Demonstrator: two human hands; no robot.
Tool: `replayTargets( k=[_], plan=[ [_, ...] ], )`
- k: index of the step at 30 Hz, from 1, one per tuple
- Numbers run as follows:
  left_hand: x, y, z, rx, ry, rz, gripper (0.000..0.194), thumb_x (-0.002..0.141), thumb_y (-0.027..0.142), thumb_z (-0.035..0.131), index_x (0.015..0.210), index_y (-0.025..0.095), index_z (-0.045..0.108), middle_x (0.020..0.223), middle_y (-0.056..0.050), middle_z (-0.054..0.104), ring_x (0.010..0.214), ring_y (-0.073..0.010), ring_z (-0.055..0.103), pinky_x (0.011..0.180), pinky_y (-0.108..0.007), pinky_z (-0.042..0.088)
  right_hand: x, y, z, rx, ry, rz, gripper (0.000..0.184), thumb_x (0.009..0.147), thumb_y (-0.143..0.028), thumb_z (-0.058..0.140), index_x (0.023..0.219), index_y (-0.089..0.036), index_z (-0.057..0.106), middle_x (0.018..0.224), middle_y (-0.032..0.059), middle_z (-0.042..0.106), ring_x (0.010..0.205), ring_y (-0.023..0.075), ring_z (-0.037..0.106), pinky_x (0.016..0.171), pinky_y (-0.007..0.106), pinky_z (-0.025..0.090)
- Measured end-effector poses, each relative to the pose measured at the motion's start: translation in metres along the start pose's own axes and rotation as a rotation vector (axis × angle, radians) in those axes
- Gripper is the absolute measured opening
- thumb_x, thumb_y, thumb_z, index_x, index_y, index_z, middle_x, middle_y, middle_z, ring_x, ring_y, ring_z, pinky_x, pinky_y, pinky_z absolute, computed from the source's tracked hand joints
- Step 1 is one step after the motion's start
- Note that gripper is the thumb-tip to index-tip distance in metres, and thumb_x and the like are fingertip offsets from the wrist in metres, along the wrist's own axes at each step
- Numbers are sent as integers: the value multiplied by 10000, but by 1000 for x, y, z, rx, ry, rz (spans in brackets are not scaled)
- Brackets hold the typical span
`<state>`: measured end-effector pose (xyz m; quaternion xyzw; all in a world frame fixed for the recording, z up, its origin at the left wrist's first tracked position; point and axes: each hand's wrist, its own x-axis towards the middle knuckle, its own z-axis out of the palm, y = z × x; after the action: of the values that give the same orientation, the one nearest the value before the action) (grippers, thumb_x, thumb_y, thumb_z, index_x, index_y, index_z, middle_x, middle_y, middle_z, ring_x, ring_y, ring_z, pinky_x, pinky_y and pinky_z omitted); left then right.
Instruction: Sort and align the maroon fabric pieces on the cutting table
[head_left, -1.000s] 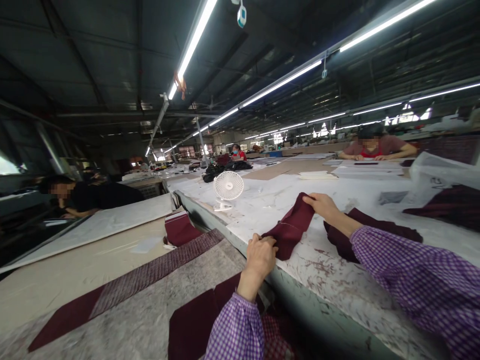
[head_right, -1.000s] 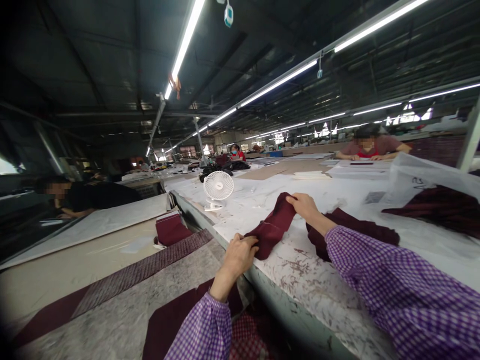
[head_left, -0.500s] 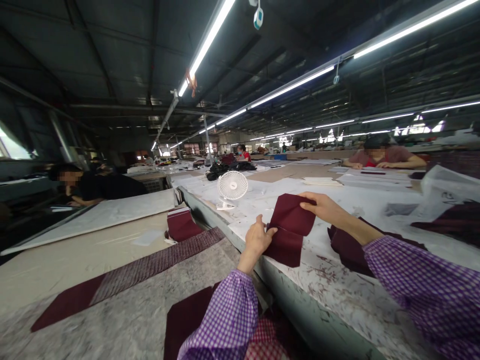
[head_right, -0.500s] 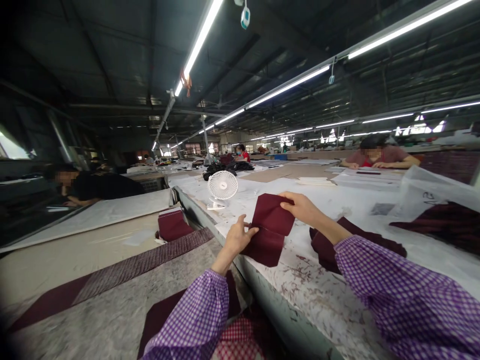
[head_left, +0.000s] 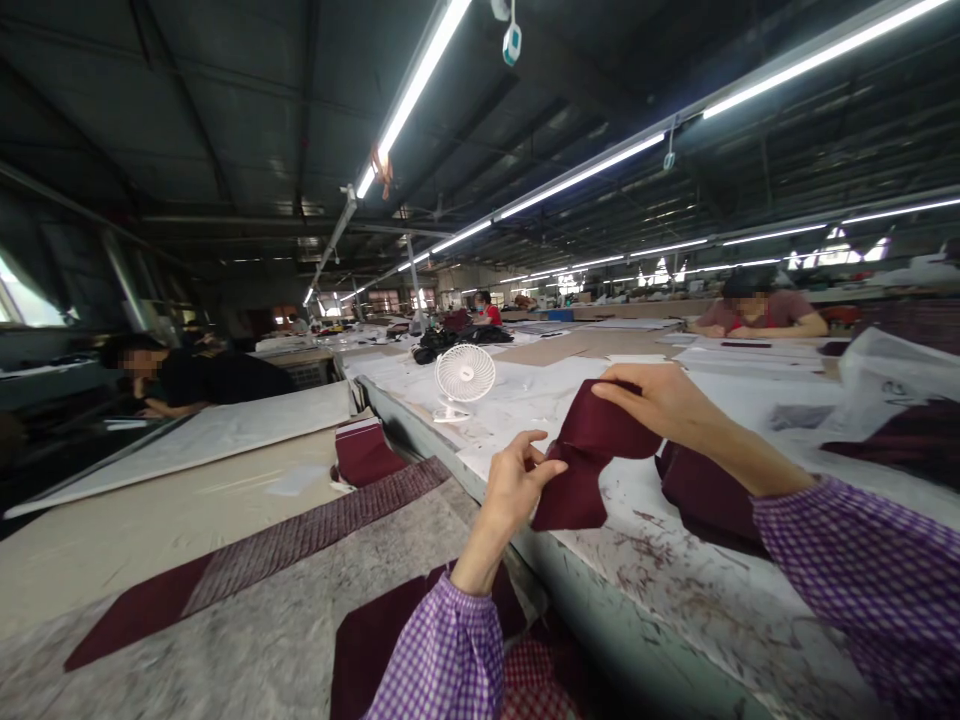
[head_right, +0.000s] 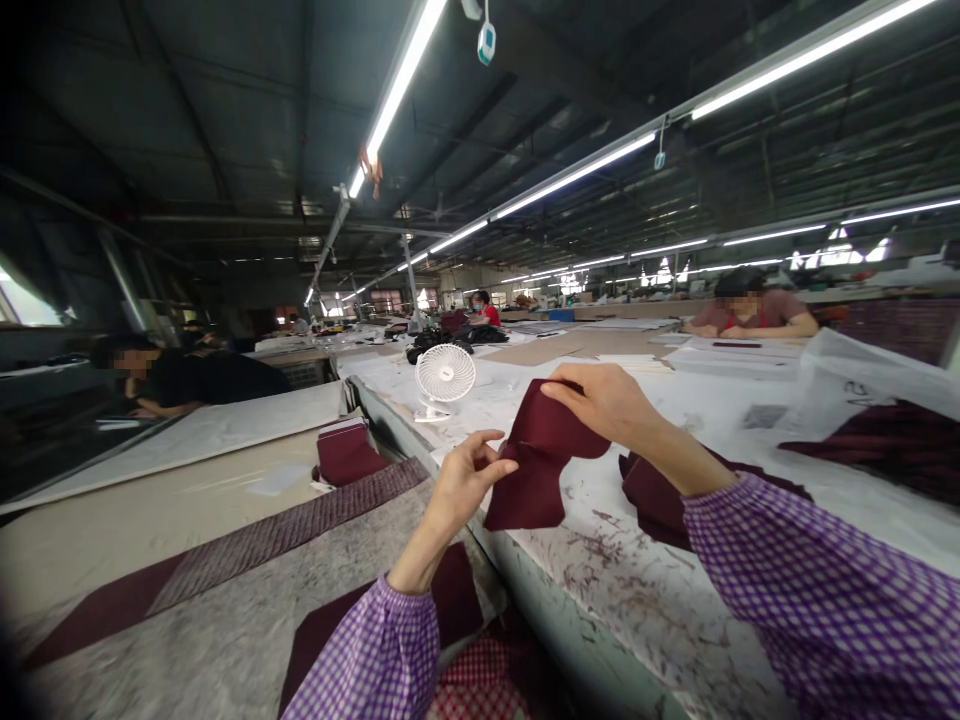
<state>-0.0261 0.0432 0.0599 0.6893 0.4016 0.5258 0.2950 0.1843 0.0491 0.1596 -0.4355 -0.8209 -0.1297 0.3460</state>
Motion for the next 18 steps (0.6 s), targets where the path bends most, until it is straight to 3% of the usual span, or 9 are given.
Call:
replayTargets(
  k=[2, 5, 7, 13, 16, 18],
  plan=[
    [-2, -3, -2, -161, -4, -26, 194, 758, 340, 658, 809, 162, 600, 560, 67, 460, 516, -79, 395, 519, -198, 318, 1, 2, -3, -29, 0, 50, 331, 897, -433, 421, 777, -211, 636, 730, 40, 685, 674, 202, 604, 609, 297, 403],
    [-6, 0, -5, -185, -22, -13, 337, 799, 418, 590, 615, 159, 482, 531, 67, 375, 505, -67, 328, 489, -194, 268, 1, 4, -5, -9, 1, 68, 265, 877, -389, 437, 920, -226, 642, 875, 54, 706, 789, 230, 622, 699, 316, 421],
    [-8, 5, -6, -136, -27, 13, 363, 838, 448, 529, 624, 162, 463, 540, 65, 349, 520, -71, 317, 499, -197, 266, 1, -1, -4, -15, -2, 79, 266, 875, -368, 437, 1005, -240, 632, 947, 53, 705, 847, 244, 622, 761, 332, 421],
    [-13, 16, -5, -4, 24, 106, 356, 910, 416, 404, 643, 180, 403, 577, 54, 333, 573, -91, 339, 561, -221, 289, -3, -23, 7, -137, -7, 64, 303, 908, -453, 420, 927, -238, 632, 805, 69, 673, 752, 240, 603, 711, 339, 390],
    [-16, 7, -15, 41, 97, 121, 351, 917, 407, 391, 642, 189, 381, 580, 52, 345, 573, -98, 349, 577, -226, 302, -2, 4, 2, -28, 131, 205, 339, 897, -516, 444, 904, -226, 620, 762, 88, 639, 788, 264, 592, 743, 371, 381],
    [-17, -6, -24, 79, 214, 79, 347, 911, 394, 400, 628, 195, 361, 578, 48, 355, 573, -105, 359, 582, -227, 311, -2, 38, -9, 53, 282, 368, 476, 963, -501, 255, 864, -195, 606, 715, 126, 605, 849, 297, 587, 780, 423, 371]
  ],
)
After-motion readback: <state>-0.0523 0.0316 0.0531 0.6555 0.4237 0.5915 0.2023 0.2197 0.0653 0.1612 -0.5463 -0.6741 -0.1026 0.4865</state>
